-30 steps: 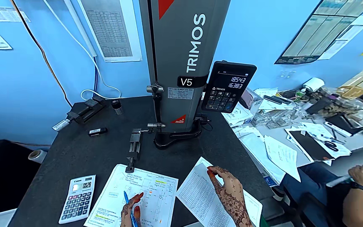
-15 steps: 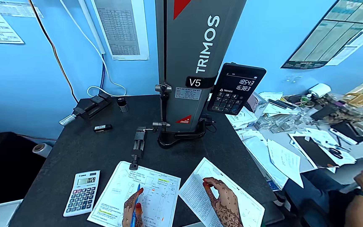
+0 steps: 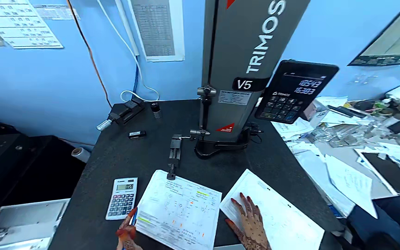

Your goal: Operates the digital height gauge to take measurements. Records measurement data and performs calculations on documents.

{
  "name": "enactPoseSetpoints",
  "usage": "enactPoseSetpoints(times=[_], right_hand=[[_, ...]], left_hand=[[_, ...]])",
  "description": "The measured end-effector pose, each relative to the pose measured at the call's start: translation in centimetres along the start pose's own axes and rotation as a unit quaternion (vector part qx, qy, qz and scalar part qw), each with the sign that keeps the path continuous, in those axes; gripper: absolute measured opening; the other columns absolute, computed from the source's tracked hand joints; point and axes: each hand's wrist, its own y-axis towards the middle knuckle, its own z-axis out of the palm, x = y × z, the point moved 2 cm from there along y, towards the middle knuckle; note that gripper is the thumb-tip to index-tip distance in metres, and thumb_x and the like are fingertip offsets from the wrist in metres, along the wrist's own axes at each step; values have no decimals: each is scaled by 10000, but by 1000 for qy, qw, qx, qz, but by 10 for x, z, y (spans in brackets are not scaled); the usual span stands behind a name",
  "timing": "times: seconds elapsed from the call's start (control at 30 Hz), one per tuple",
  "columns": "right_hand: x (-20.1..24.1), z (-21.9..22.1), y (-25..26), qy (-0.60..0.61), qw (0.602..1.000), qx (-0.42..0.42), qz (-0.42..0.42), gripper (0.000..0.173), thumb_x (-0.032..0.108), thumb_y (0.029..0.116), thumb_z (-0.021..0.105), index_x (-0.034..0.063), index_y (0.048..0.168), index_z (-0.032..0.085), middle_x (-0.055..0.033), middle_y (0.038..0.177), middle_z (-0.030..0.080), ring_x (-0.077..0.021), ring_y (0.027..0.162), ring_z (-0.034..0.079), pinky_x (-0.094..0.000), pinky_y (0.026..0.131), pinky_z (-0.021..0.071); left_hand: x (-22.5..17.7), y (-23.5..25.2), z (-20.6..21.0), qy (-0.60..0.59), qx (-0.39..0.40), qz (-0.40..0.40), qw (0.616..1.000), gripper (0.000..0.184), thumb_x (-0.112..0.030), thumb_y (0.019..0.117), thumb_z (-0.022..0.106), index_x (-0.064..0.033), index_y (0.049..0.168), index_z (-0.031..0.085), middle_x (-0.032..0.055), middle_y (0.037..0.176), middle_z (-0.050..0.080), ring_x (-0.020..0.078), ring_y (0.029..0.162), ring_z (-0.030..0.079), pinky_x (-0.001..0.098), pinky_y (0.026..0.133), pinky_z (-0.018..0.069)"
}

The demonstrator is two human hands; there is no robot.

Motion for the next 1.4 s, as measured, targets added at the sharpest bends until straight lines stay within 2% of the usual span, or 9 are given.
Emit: enactPoseSetpoints(times=[0.03, 0.1, 0.23, 0.33, 0.6, 0.73, 1.07, 1.27, 1.4], right_hand=[[-1, 2, 3, 0, 1000, -6, -8, 724, 660, 929, 544, 147, 1436, 598, -241, 1568, 426, -502, 1453, 365, -708, 1159, 249], [-5, 4, 11, 5, 1000, -13, -14, 667, 645, 962, 498, 166, 1408, 625, -218, 1556, 455, -481, 1453, 378, -694, 1166, 249], [-5, 11, 30, 12, 999, -41, -7, 583, 585, 989, 482, 162, 1340, 675, -205, 1521, 503, -482, 1427, 417, -694, 1154, 262], [21, 15, 41, 38, 998, -54, -2, 528, 509, 996, 506, 126, 1310, 690, -221, 1478, 541, -491, 1405, 440, -687, 1154, 270], [114, 51, 24, 54, 995, 13, -81, 397, 403, 997, 576, 183, 1299, 708, -208, 1468, 557, -499, 1416, 421, -728, 1149, 223], [100, 59, 14, -2, 999, 15, -42, 514, 487, 1010, 518, 178, 1403, 636, -224, 1541, 473, -480, 1454, 380, -708, 1169, 201], [53, 42, 37, -12, 994, 29, -107, 563, 518, 1035, 481, 161, 1462, 568, -205, 1562, 454, -388, 1484, 376, -641, 1208, 228], [32, 14, 28, -83, 987, -84, 109, 717, 592, 991, 420, 73, 1468, 546, -296, 1566, 393, -556, 1460, 304, -759, 1148, 148], [3, 10, 16, -93, 985, -64, 129, 748, 621, 996, 407, 83, 1507, 502, -310, 1581, 358, -563, 1468, 279, -770, 1145, 124]], left_hand=[[-3, 7, -15, -24, -44, -2, 999, 660, -398, 1121, 195, 119, 1083, 604, 134, 1143, 722, 140, 1180, 648, 326, 1082, 468], [-6, 25, -44, -86, -76, -21, 993, 615, -424, 1114, 127, -205, 768, 585, -116, 693, 687, 29, 740, 694, 241, 804, 587], [-10, 54, -88, -198, -51, -65, 977, 681, -654, 1038, 122, -271, 657, 537, -145, 516, 507, 0, 436, 486, 171, 470, 446], [-13, 69, -103, -211, -39, -50, 975, 671, -781, 961, 259, -270, 697, 604, -148, 561, 525, -21, 458, 471, 149, 460, 407], [4, 100, -109, -151, -19, -68, 986, 534, -504, 1083, 275, -306, 737, 631, -194, 577, 564, -66, 484, 499, 105, 489, 413], [0, 111, -97, -102, -8, -54, 993, 476, -290, 1095, 208, -285, 808, 588, -215, 609, 574, -87, 508, 499, 90, 510, 414], [7, 132, -69, 25, -41, -83, 995, 418, -184, 1091, 297, -168, 786, 582, -193, 600, 577, -82, 500, 511, 100, 492, 434], [11, 122, -56, 40, 9, -37, 998, 377, -135, 1062, 412, -187, 783, 660, -225, 640, 614, -110, 549, 532, 85, 533, 441], [11, 109, -36, 41, 26, -49, 998, 349, -117, 1049, 413, -160, 796, 649, -222, 636, 585, -110, 563, 519, 94, 547, 437]])
